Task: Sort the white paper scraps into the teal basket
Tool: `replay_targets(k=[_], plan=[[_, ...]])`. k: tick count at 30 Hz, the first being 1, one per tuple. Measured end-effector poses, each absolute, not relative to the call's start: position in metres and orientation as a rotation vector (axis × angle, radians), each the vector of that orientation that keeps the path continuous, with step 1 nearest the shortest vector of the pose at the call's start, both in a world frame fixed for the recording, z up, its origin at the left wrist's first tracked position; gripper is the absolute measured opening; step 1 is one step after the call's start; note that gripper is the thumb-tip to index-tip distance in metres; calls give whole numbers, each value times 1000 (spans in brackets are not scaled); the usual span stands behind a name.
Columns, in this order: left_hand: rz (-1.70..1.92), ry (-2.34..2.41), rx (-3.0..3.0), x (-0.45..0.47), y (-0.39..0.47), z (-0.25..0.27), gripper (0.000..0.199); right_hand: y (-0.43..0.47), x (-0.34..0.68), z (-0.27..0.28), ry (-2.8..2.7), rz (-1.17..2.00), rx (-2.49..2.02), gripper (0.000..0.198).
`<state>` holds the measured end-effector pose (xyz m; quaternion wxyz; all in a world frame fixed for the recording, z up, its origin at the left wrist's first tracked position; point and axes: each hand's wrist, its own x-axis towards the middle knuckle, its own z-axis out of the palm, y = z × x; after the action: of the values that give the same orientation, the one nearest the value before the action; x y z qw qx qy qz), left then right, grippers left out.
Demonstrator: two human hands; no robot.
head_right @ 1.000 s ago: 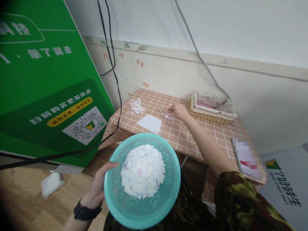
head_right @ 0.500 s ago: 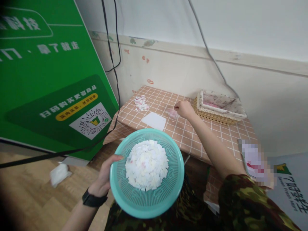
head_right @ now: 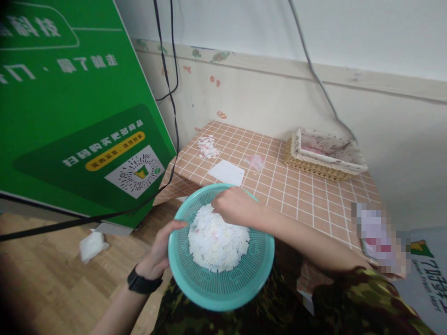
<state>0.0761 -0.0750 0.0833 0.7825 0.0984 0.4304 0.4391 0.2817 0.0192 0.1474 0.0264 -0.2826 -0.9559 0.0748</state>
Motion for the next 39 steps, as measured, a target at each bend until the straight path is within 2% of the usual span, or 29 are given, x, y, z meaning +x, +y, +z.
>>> replay_targets(k=[4,9,20,27,32,39], plan=[[956,943,214,79,-75,87,16,16,271,127,-3021,76,-889,17],[959,912,187,80,-76,86,17,23,276,121,-3048,40,-823,12],[954,910,193,77,-73,82,20,29,285,138,-2993,385,-830,15],[955,936,187,76,-72,83,17,31,284,142,-2972,453,-814,10],[960,905,182,75,-72,80,15,32,287,144,-2994,538,-761,15],[952,881,179,75,-71,80,16,28,286,149,-2995,493,-754,16]])
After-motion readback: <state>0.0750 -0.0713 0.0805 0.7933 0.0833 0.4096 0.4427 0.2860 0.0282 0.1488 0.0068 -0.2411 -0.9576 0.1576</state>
